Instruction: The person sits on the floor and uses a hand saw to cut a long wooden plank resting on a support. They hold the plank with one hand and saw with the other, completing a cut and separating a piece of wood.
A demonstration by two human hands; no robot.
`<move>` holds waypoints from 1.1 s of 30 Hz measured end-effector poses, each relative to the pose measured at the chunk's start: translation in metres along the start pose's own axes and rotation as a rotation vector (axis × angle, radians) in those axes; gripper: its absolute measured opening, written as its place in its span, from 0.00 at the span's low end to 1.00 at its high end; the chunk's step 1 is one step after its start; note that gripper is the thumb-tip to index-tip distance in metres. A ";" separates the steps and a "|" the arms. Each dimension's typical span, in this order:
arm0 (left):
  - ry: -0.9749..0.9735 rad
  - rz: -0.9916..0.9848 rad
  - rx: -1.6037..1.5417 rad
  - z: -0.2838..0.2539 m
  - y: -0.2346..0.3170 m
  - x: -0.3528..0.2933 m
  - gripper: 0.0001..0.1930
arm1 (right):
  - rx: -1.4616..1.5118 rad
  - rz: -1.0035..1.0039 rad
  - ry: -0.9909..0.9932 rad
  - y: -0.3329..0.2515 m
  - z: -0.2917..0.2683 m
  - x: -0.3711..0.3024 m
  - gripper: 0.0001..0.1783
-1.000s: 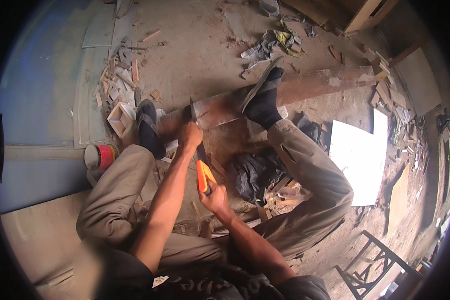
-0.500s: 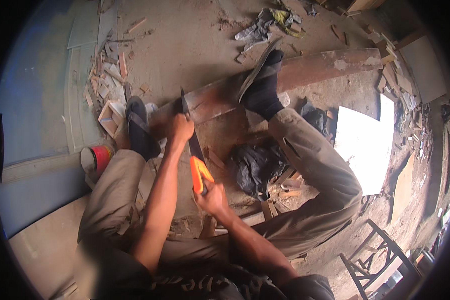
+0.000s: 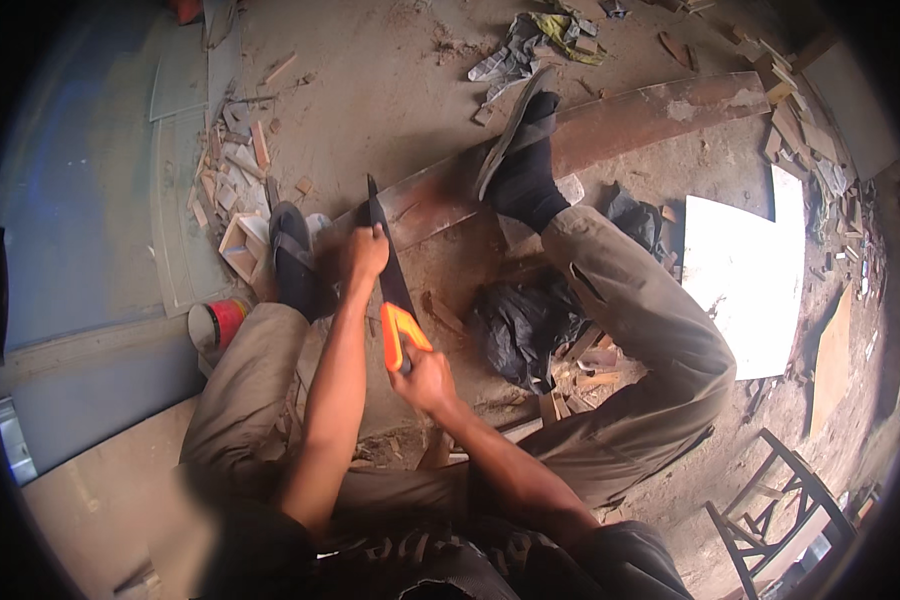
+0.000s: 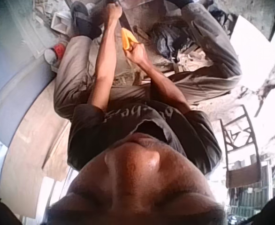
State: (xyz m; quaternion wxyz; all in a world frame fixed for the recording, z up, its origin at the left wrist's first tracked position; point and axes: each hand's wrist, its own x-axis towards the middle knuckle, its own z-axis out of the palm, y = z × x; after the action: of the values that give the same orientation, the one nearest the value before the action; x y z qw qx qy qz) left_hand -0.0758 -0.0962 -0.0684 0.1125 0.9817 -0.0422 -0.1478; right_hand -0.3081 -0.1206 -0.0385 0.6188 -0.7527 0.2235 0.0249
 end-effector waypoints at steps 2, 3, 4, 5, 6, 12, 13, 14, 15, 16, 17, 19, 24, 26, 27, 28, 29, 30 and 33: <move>0.007 -0.041 0.049 -0.003 0.007 0.010 0.21 | 0.080 0.004 0.052 -0.003 0.004 0.010 0.11; 0.000 -0.040 0.062 -0.003 0.007 0.009 0.21 | 0.118 0.010 0.081 -0.004 0.003 0.010 0.11; -0.004 -0.040 0.076 -0.003 0.006 0.007 0.22 | 0.105 0.032 0.025 -0.005 0.000 0.001 0.12; -0.007 0.025 0.083 -0.001 0.000 -0.005 0.22 | 0.093 0.052 -0.032 -0.007 -0.005 -0.016 0.12; -0.016 0.104 0.089 0.006 -0.008 -0.020 0.22 | 0.080 0.077 -0.074 -0.009 -0.009 -0.029 0.12; 0.012 0.029 -0.019 0.008 -0.007 -0.046 0.23 | 0.097 -0.028 -0.067 -0.005 -0.007 -0.048 0.12; 0.031 0.036 -0.012 0.007 -0.003 -0.034 0.23 | 0.058 0.004 -0.055 -0.005 -0.007 -0.037 0.12; 0.012 0.000 -0.050 0.000 -0.003 -0.018 0.22 | 0.025 0.041 -0.052 -0.011 -0.008 -0.019 0.12; 0.040 -0.045 0.007 -0.006 0.009 -0.004 0.21 | 0.041 0.057 -0.032 -0.010 -0.005 0.003 0.13; 0.035 -0.045 0.019 -0.008 0.016 0.000 0.21 | 0.175 -0.011 0.060 -0.005 0.001 0.014 0.13; 0.033 -0.050 0.034 -0.009 0.019 0.004 0.21 | 0.164 -0.019 0.082 -0.005 0.000 0.016 0.13; 0.039 -0.055 0.034 -0.007 0.007 -0.001 0.22 | 0.101 -0.008 0.038 -0.009 -0.002 0.004 0.13; -0.038 -0.005 0.028 0.012 -0.015 -0.050 0.23 | 0.022 0.074 -0.163 -0.007 -0.012 -0.052 0.14; 0.003 -0.002 0.005 0.010 -0.012 -0.034 0.23 | 0.046 -0.021 -0.037 -0.004 -0.003 -0.037 0.14; 0.025 0.001 -0.009 0.010 -0.009 -0.023 0.23 | 0.060 -0.053 0.005 -0.007 -0.001 -0.039 0.14; 0.046 0.005 -0.024 0.008 -0.006 -0.012 0.24 | 0.002 0.036 -0.009 -0.006 -0.002 -0.015 0.12; 0.027 -0.062 -0.019 0.003 0.005 -0.003 0.23 | -0.007 0.113 -0.031 -0.008 -0.007 0.008 0.14; 0.032 -0.113 -0.011 -0.007 0.019 0.010 0.23 | 0.094 0.008 0.042 -0.003 -0.005 0.024 0.15; 0.057 -0.103 -0.009 -0.002 0.018 0.011 0.21 | 0.080 -0.025 0.067 -0.006 -0.012 0.011 0.13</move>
State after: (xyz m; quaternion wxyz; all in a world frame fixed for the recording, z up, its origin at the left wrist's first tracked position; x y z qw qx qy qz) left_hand -0.0662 -0.1147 -0.0656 0.1104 0.9858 0.0121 -0.1257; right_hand -0.2987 -0.1348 -0.0338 0.6408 -0.7305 0.2355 -0.0169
